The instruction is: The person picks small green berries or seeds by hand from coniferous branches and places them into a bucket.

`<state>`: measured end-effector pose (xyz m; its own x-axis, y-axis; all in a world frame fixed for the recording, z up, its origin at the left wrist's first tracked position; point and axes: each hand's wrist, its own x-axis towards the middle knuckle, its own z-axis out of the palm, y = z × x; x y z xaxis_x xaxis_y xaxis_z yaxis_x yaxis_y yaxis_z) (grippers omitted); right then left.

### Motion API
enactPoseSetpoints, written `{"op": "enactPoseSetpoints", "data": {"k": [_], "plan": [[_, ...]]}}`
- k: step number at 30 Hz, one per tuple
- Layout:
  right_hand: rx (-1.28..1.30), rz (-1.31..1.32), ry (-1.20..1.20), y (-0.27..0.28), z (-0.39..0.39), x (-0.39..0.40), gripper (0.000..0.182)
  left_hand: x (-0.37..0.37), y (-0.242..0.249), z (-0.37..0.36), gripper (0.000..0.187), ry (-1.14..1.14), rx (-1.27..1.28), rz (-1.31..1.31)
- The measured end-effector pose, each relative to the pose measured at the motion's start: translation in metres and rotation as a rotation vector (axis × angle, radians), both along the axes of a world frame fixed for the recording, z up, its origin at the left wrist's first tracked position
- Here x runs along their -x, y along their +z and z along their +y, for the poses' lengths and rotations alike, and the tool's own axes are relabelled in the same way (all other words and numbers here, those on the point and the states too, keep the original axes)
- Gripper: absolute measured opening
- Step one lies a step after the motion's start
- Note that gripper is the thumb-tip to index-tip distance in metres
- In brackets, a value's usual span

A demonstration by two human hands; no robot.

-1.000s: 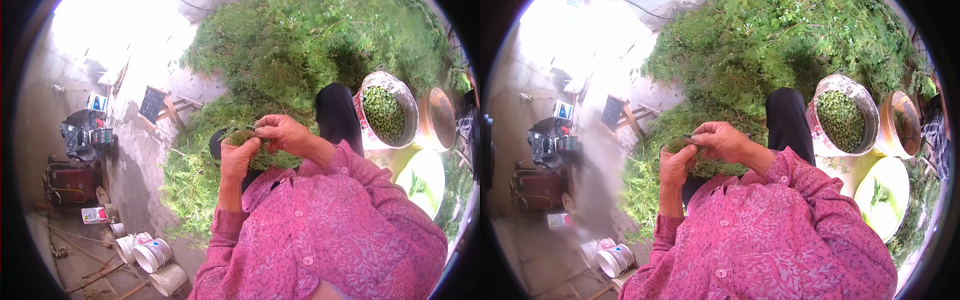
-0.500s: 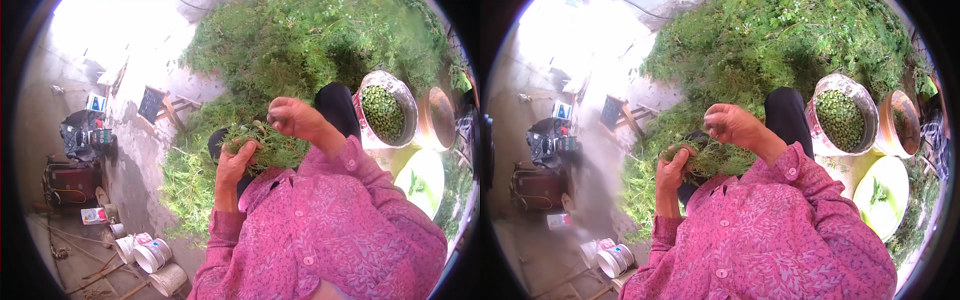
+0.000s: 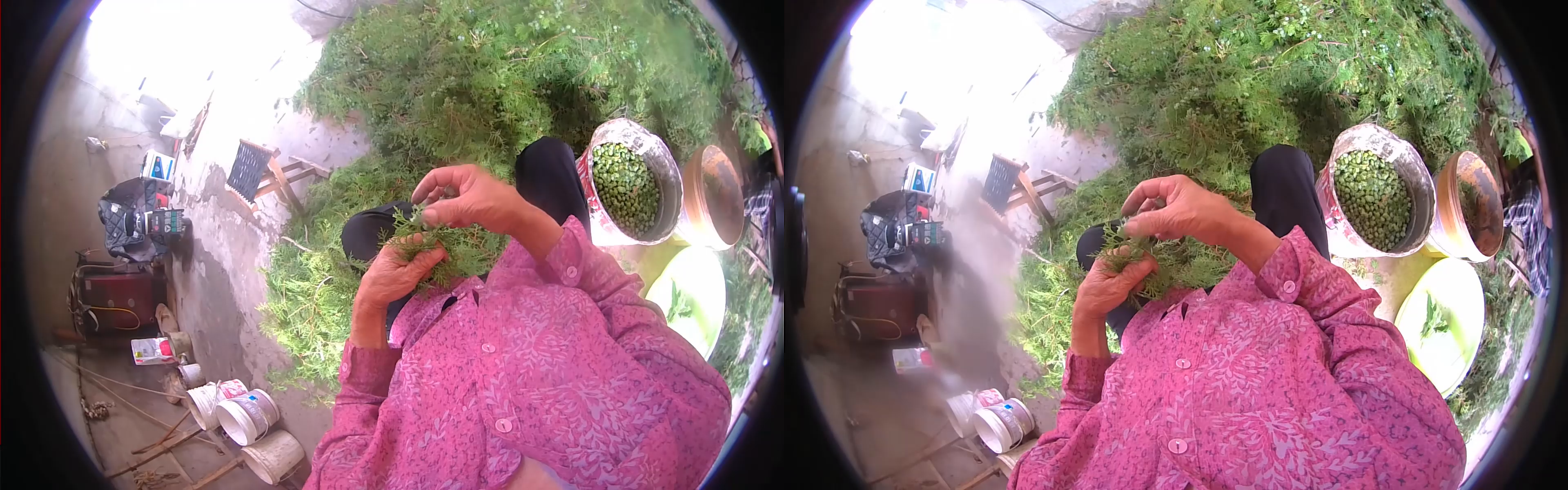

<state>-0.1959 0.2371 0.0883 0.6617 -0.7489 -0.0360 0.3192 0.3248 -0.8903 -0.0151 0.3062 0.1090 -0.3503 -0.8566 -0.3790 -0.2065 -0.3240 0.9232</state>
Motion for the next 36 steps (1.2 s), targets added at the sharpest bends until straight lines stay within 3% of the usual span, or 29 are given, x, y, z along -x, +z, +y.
{"op": "enactPoseSetpoints", "data": {"k": [4, 11, 14, 16, 21, 26, 28, 29, 30, 31, 32, 33, 34, 36], "plan": [[0.274, 0.160, -0.031, 0.004, 0.001, -0.005, 0.037, -0.002, 0.000, 0.000, 0.011, -0.058, 0.044, -0.010], [0.453, 0.301, -0.002, 0.007, 0.003, -0.007, 0.039, 0.000, 0.003, 0.000, 0.019, -0.040, -0.020, -0.030], [0.299, 0.278, 0.062, 0.002, 0.006, -0.012, 0.033, 0.001, -0.002, -0.001, 0.019, -0.051, 0.072, -0.036], [0.041, 0.193, 0.039, 0.001, 0.012, -0.011, 0.025, 0.002, -0.006, 0.001, 0.019, -0.054, 0.166, -0.026], [0.210, 0.180, -0.156, -0.008, 0.017, -0.020, 0.018, -0.001, -0.002, 0.002, 0.018, -0.030, 0.102, -0.025], [0.120, 0.133, -0.187, -0.009, 0.020, -0.033, 0.017, -0.004, -0.001, 0.004, 0.016, 0.030, -0.018, 0.068], [0.046, 0.116, -0.169, -0.016, 0.017, -0.029, 0.017, -0.007, -0.001, 0.003, 0.008, -0.024, 0.035, -0.058], [0.122, 0.206, -0.229, -0.021, 0.012, -0.025, 0.016, -0.009, -0.003, 0.007, 0.010, -0.067, 0.218, 0.005], [0.194, 0.296, -0.287, -0.025, 0.008, -0.022, 0.016, -0.009, -0.005, 0.011, 0.010, -0.075, 0.215, 0.013], [-0.119, 0.119, -0.249, -0.028, 0.003, -0.013, 0.012, -0.009, -0.008, 0.015, 0.013, 0.040, 0.189, 0.206], [-0.118, 0.126, -0.246, -0.030, -0.003, -0.003, 0.012, -0.011, -0.010, 0.017, 0.015, 0.159, 0.163, 0.398], [-0.279, -0.069, -0.177, -0.027, -0.006, 0.006, 0.010, -0.014, 0.001, 0.014, 0.016, 0.073, 0.135, 0.115], [-0.439, -0.268, -0.108, -0.025, -0.007, 0.010, 0.008, -0.015, 0.001, 0.013, 0.016, 0.073, 0.133, 0.116], [-0.472, -0.277, -0.163, -0.011, 0.000, 0.012, 0.005, -0.013, 0.000, 0.010, 0.013, 0.046, 0.018, 0.029]]}}
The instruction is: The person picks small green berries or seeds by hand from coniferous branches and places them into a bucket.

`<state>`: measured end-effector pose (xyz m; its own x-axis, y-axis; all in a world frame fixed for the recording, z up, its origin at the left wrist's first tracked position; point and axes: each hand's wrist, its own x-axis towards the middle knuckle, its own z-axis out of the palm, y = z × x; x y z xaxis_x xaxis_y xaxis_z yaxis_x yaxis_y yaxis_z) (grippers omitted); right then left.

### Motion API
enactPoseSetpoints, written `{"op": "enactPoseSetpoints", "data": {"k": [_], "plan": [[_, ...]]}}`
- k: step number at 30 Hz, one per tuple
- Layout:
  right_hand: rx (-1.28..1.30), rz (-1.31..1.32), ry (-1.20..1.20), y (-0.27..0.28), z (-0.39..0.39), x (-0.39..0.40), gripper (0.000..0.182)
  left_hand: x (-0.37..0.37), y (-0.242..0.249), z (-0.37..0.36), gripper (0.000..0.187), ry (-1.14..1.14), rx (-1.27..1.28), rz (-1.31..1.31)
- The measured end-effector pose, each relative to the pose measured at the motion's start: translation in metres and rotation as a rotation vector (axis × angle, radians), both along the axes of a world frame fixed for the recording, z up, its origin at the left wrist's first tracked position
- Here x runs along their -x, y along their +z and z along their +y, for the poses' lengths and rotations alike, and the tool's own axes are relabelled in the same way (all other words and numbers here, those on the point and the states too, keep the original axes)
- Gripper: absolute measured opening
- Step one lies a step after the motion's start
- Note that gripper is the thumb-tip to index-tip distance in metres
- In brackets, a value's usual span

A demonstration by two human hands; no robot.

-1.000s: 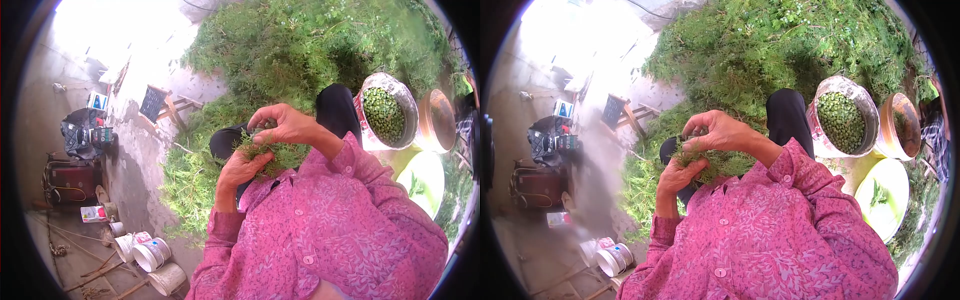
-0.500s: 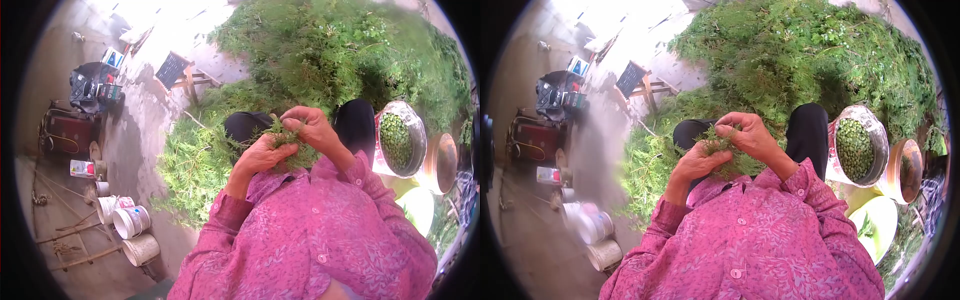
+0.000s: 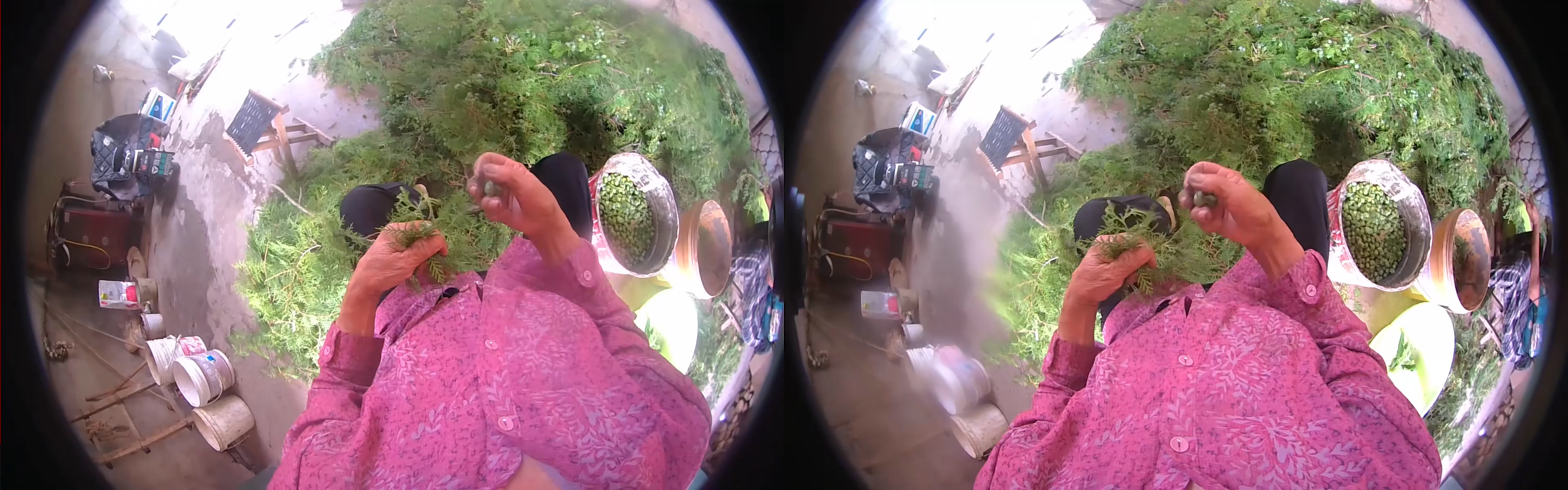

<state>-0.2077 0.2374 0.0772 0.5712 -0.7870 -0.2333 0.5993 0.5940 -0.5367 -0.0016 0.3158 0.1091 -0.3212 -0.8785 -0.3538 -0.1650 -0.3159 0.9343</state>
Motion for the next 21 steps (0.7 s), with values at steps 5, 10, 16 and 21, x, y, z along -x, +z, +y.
{"op": "enactPoseSetpoints", "data": {"k": [5, 10, 16, 21], "plan": [[0.209, 0.086, 0.201, 0.010, 0.019, -0.005, 0.007, 0.012, -0.001, -0.005, 0.014, -0.009, -0.018, -0.012], [0.578, 0.495, 0.124, 0.020, 0.027, -0.013, 0.010, 0.014, -0.006, -0.005, 0.010, 0.025, 0.004, 0.009], [0.951, 0.751, -0.021, 0.023, 0.031, -0.015, 0.013, 0.016, -0.024, -0.007, 0.009, 0.034, 0.185, -0.019], [0.926, 0.737, -0.125, 0.018, 0.032, -0.014, 0.012, 0.025, -0.005, -0.011, 0.011, -0.012, 0.280, -0.228]]}}
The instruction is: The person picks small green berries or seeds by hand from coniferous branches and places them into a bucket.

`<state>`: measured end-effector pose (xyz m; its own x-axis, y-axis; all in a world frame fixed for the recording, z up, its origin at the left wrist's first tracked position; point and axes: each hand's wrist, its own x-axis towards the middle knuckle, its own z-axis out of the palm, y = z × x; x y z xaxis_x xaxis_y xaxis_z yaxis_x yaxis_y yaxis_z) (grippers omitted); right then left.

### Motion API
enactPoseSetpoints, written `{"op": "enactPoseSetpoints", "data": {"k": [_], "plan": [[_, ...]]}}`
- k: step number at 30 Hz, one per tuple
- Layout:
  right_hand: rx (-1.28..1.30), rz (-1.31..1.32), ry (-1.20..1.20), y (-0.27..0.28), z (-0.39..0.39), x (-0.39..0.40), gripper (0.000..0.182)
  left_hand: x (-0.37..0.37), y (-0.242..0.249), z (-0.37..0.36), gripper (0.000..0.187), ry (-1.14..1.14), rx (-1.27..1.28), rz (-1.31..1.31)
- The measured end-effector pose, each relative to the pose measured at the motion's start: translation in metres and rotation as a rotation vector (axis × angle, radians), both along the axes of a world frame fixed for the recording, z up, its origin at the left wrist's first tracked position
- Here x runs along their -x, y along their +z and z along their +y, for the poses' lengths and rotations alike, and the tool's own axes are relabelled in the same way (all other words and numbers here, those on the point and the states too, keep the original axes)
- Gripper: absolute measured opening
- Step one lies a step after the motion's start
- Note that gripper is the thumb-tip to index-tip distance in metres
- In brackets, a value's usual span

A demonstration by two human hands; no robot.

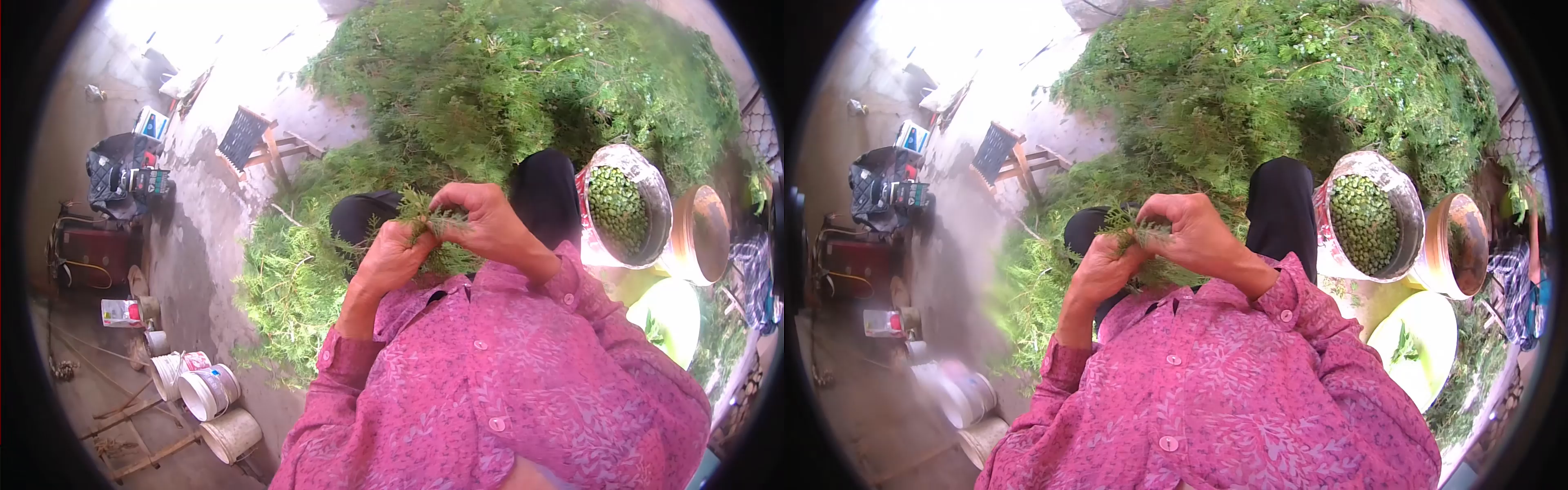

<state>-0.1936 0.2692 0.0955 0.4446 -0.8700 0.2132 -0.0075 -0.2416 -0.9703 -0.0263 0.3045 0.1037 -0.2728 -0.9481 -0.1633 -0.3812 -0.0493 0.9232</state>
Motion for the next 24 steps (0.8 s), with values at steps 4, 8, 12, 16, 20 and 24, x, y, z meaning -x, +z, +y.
{"op": "enactPoseSetpoints", "data": {"k": [4, 8, 12, 16, 20, 24], "plan": [[-0.239, -0.166, -0.268, 0.002, -0.025, 0.036, 0.009, -0.003, 0.018, 0.003, 0.018, -0.025, 0.027, -0.086], [0.020, -0.375, -0.754, 0.010, -0.036, 0.131, 0.014, -0.017, 0.004, -0.001, 0.032, -0.072, 0.478, -0.594], [0.383, 0.201, -1.283, -0.042, -0.029, 0.249, 0.021, -0.005, 0.012, -0.001, 0.064, -0.337, 0.282, -0.868], [0.112, 1.276, -1.167, -0.125, 0.014, 0.305, 0.025, -0.015, -0.015, 0.005, 0.048, -0.439, 0.453, -0.999], [-0.170, 1.062, -1.090, -0.131, 0.031, 0.293, 0.022, -0.032, -0.045, 0.010, 0.028, -0.426, 0.386, -1.165], [-0.152, 0.991, -1.107, -0.124, 0.019, 0.278, 0.021, -0.054, -0.038, 0.013, 0.003, -0.312, 0.389, -1.203]]}}
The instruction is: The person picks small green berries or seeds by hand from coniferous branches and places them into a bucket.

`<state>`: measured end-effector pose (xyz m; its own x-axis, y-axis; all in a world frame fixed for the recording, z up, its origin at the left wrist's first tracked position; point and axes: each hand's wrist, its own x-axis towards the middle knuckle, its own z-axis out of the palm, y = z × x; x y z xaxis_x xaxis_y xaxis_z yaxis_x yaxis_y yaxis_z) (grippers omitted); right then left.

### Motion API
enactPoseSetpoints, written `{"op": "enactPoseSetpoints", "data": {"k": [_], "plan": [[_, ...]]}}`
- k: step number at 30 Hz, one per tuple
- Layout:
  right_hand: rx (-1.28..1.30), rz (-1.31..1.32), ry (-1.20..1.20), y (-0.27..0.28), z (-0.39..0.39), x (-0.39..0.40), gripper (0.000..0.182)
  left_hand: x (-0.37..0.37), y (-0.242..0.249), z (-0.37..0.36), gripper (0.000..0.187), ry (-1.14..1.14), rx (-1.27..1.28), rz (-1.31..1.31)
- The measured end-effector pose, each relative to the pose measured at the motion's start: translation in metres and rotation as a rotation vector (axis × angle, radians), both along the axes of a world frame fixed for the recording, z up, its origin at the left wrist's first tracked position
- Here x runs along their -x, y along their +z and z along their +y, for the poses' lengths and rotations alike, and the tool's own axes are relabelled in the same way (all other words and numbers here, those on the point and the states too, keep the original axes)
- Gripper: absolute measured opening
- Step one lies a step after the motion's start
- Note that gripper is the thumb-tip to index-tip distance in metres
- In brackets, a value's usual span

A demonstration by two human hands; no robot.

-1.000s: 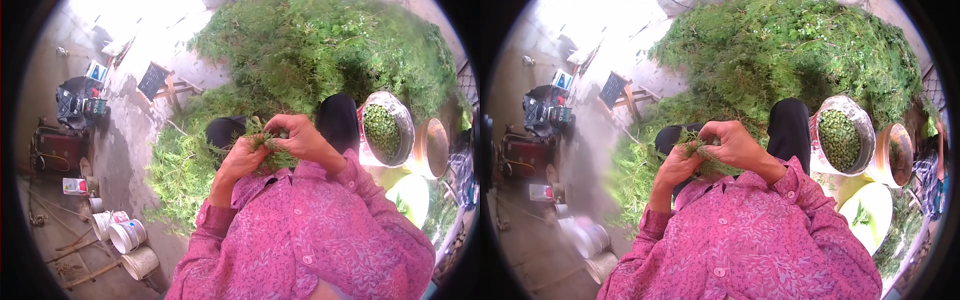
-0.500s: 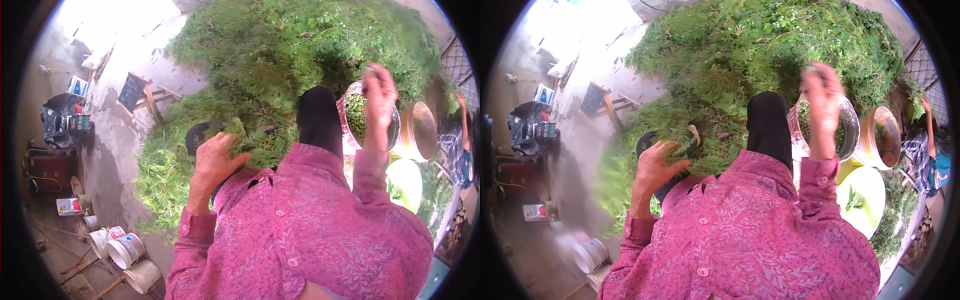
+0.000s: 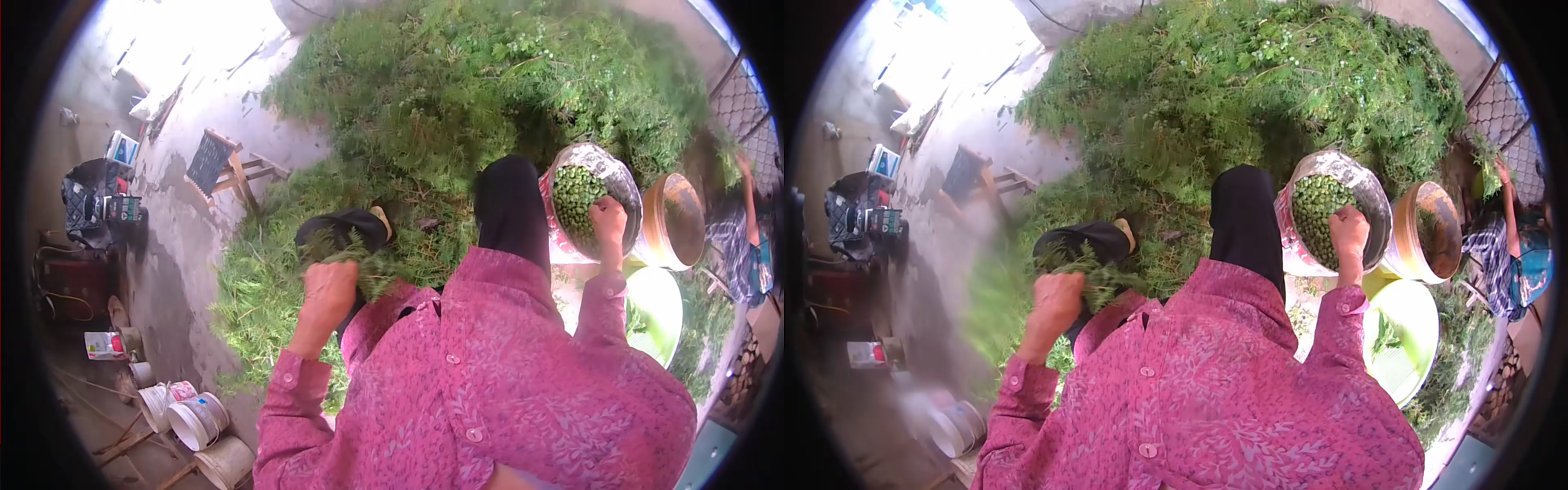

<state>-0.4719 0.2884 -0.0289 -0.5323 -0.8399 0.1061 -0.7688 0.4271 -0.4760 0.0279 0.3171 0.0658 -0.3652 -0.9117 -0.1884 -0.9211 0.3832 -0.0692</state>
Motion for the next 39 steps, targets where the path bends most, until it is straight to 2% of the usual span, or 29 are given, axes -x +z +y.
{"op": "enactPoseSetpoints", "data": {"k": [3, 5, 7, 9, 12, 15, 16, 17, 19, 21, 23, 24, 25, 27, 28, 30, 32, 34, 36, 39], "plan": [[0.035, -0.040, -0.007, 0.006, -0.009, -0.005, 0.021, -0.037, 0.019, 0.005, 0.009, 0.128, 0.018, -0.139], [0.045, -0.035, 0.039, 0.010, -0.010, -0.010, 0.022, -0.064, 0.042, 0.015, 0.009, 0.239, 0.149, -0.162], [0.069, -0.018, 0.054, 0.013, -0.008, -0.016, 0.023, -0.096, 0.061, 0.023, 0.010, 0.444, 0.152, -0.250], [0.071, -0.031, 0.101, 0.016, -0.008, -0.020, 0.024, -0.108, 0.091, 0.032, 0.009, 0.499, 0.172, -0.459], [0.092, -0.025, 0.116, 0.024, -0.009, -0.031, 0.024, -0.126, 0.125, 0.045, 0.010, 0.584, 0.137, -0.484], [0.108, -0.018, 0.134, 0.035, -0.020, -0.035, 0.024, -0.134, 0.125, 0.051, 0.009, 0.618, 0.201, -0.422], [0.094, -0.040, 0.148, 0.039, -0.024, -0.039, 0.024, -0.137, 0.120, 0.044, 0.012, 0.622, 0.065, -0.464], [0.078, -0.060, 0.163, 0.042, -0.028, -0.043, 0.024, -0.147, 0.101, 0.036, 0.012, 0.627, 0.067, -0.457], [0.061, -0.014, 0.184, 0.048, -0.044, -0.052, 0.024, -0.168, 0.046, 0.018, 0.009, 0.397, 0.071, -0.350], [0.084, -0.112, 0.263, 0.056, -0.063, -0.065, 0.024, -0.141, 0.021, -0.019, 0.033, 0.672, -0.657, -0.440], [0.092, -0.139, 0.303, 0.065, -0.078, -0.078, 0.024, -0.139, -0.008, -0.020, 0.066, 0.578, -0.836, -0.422], [0.102, -0.180, 0.344, 0.069, -0.087, -0.084, 0.025, -0.121, 0.003, -0.040, 0.082, 0.591, -1.156, -0.383], [0.111, -0.224, 0.383, 0.074, -0.094, -0.093, 0.025, -0.123, 0.005, -0.043, 0.082, 0.581, -1.162, -0.387], [0.074, -0.251, 0.406, 0.082, -0.111, -0.110, 0.024, -0.132, 0.007, -0.044, 0.078, 0.497, -0.917, -0.030], [0.037, -0.259, 0.456, 0.082, -0.123, -0.118, 0.024, -0.123, 0.029, -0.055, 0.070, 0.423, -0.777, 0.024], [-0.017, -0.259, 0.572, 0.074, -0.151, -0.141, 0.026, -0.129, 0.036, -0.078, 0.057, 0.345, -0.464, 0.297], [-0.074, -0.253, 0.693, 0.061, -0.182, -0.175, 0.027, -0.091, 0.058, -0.110, 0.049, 0.228, 0.010, 0.434], [-0.189, -0.279, 0.781, 0.042, -0.212, -0.215, 0.029, -0.057, 0.065, -0.148, 0.045, 0.214, 0.104, 0.718], [-0.343, -0.326, 0.815, 0.005, -0.239, -0.246, 0.030, -0.028, 0.041, -0.191, 0.043, 0.219, 0.128, 0.959], [-0.497, -0.409, 0.761, -0.065, -0.265, -0.267, 0.032, 0.019, -0.001, -0.234, 0.038, 0.469, -0.061, 1.262]]}}
